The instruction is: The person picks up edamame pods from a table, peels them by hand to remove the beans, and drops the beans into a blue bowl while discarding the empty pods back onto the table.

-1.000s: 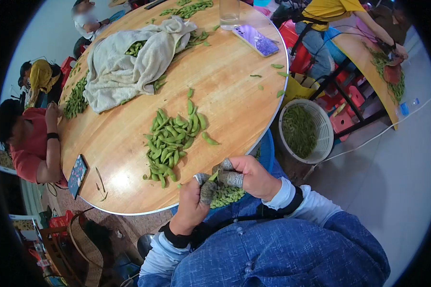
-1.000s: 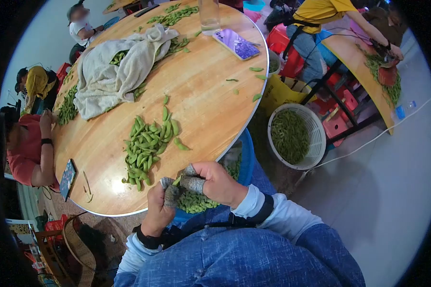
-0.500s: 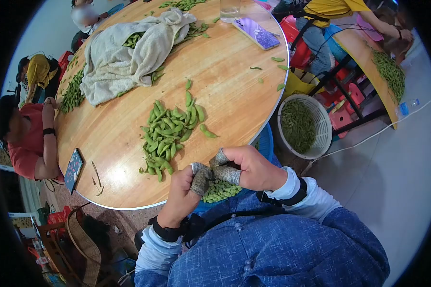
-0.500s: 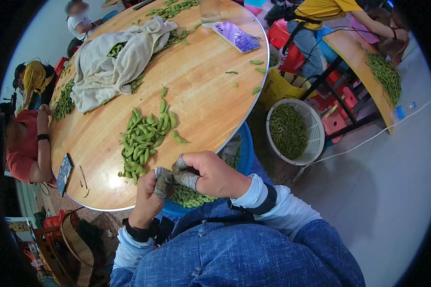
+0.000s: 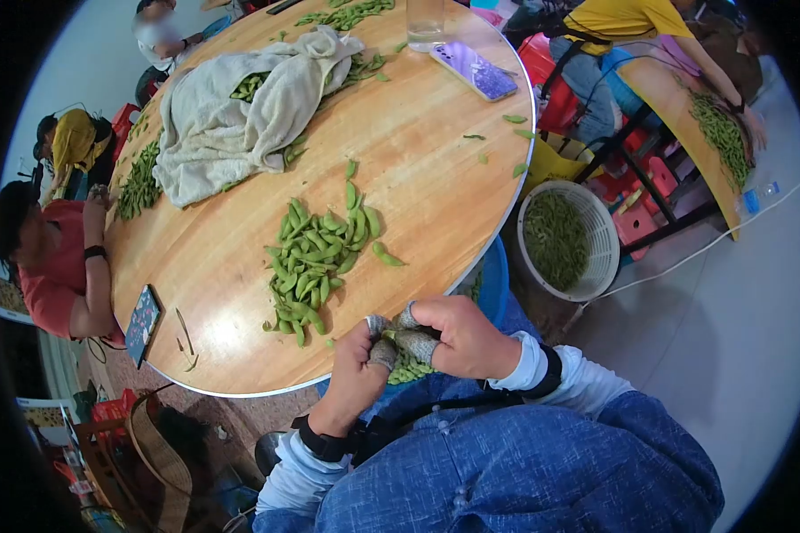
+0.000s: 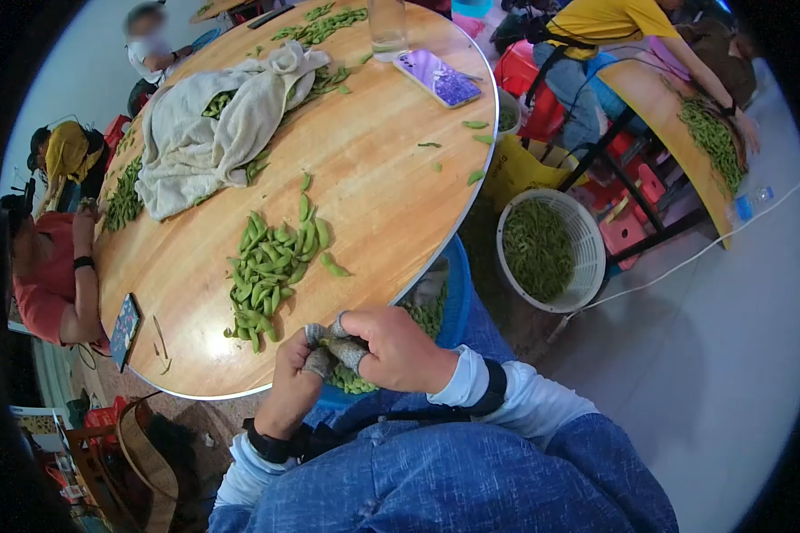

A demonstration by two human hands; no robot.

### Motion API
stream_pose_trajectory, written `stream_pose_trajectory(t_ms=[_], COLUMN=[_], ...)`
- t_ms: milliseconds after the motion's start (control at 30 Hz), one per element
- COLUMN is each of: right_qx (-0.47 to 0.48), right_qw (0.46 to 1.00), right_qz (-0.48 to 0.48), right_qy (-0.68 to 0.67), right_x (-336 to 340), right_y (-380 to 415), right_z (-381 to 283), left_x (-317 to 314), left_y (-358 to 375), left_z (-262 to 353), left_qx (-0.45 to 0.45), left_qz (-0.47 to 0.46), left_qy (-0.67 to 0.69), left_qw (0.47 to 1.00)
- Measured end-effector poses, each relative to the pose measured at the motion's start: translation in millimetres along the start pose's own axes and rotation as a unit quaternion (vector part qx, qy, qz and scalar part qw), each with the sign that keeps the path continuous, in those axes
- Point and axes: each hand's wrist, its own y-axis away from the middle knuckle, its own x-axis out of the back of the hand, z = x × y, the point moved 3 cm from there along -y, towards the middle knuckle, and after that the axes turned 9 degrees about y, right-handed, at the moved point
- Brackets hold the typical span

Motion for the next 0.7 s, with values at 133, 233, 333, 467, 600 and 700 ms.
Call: stream_pose_trajectory(t_ms=[133,233,333,467,600,700], right_qx=[-0.03,-0.092,-0.178,-0.194,-0.17,-0.137], right_qw=[0.999,0.992,0.972,0.923,0.963,0.983], right_qz=[0.02,0.087,0.082,0.126,0.13,0.083], right_qy=[-0.023,-0.025,0.128,0.308,0.163,0.092], right_x=[12,46,98,127,104,82], right_y=[8,21,36,53,38,28], right_z=[3,19,32,45,34,29], left_x=[-6,-11,-10,-7,-5,-6], left_y=[0,0,-6,-31,-69,-80], left_z=[1,12,24,55,52,51], left_qx=[-0.011,-0.024,-0.076,-0.168,-0.251,-0.253], left_qz=[-0.041,-0.07,-0.059,-0.026,-0.062,-0.087], left_qy=[-0.046,-0.122,-0.278,-0.509,-0.609,-0.643], left_qw=[0.998,0.99,0.956,0.844,0.75,0.717])
